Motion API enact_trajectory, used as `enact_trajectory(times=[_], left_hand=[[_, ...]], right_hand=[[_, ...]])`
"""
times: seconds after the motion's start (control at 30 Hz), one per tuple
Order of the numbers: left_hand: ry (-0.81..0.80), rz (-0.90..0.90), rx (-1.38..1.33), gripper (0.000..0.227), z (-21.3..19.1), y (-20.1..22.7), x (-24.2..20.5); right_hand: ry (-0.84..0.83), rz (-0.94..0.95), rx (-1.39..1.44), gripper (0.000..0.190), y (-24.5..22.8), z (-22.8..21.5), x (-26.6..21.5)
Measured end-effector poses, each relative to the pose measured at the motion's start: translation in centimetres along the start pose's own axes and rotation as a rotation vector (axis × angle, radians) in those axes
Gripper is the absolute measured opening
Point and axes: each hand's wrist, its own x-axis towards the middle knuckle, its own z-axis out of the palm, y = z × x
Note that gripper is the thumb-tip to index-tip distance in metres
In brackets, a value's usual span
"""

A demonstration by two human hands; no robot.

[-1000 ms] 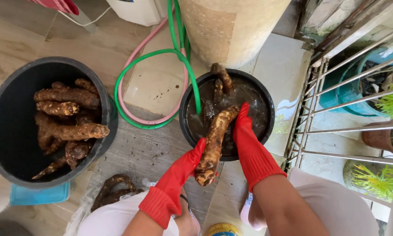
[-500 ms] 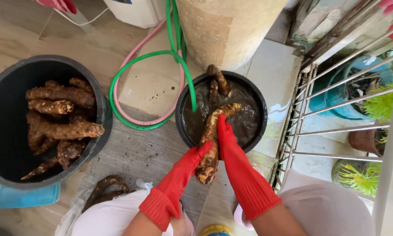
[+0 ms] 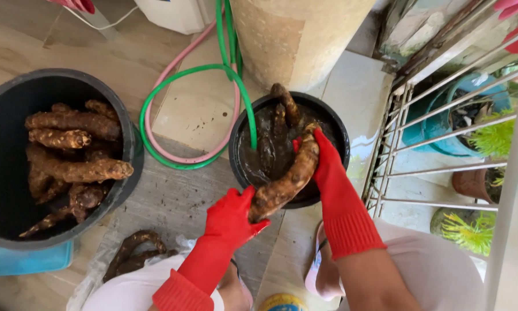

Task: Washing and scrubbing large roots in a bucket of water and transferring them to another container.

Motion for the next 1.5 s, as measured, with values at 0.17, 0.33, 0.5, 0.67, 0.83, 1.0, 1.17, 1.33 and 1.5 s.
enact_trajectory(times=[0.17, 0.33, 0.5, 0.67, 0.83, 1.0, 1.17, 1.33, 1.5], left_hand=[[0.251, 0.049, 0.118, 0.076, 0.6, -1.5, 0.6], [0.493, 0.166, 0.259, 0.078, 0.2, -2.5, 1.9], [0.416, 0.173, 0.228, 0.083, -0.4, -1.7, 2.5], [0.043, 0.167, -0.040, 0.079, -3.2, -0.3, 2.6], [-0.074, 0.309, -0.472, 0.085, -2.3, -0.9, 4.7], [-0.195, 0.503, -0.788, 0.070, -4.3, 1.0, 5.5], [0.058, 0.200, -0.123, 0.107, -4.6, 5.2, 7.0], [0.076, 0.264, -0.086, 0.102, -5.1, 8.3, 7.1], [0.051, 0.446, -0.173, 0.088, -1.6, 7.2, 12.0]], right_hand=[[-0.031, -0.076, 0.011, 0.071, 2.1, 3.0, -3.4], [0.063, -0.388, -0.513, 0.089, 3.2, 6.3, -9.3], [-0.015, -0.207, -0.009, 0.037, 3.7, 3.0, -3.6], [0.004, -0.152, 0.048, 0.028, 2.8, 4.7, -8.1], [-0.019, -0.258, -0.052, 0.028, -0.1, 5.1, -8.6], [-0.034, -0.261, -0.162, 0.029, -4.5, 6.3, -9.4], [0.007, -0.293, -0.159, 0.028, -8.4, 8.2, -12.7], [-0.454, -0.243, 0.016, 0.038, -11.8, 1.6, -9.3], [-0.734, -0.195, 0.036, 0.057, -13.6, -3.0, -3.6]])
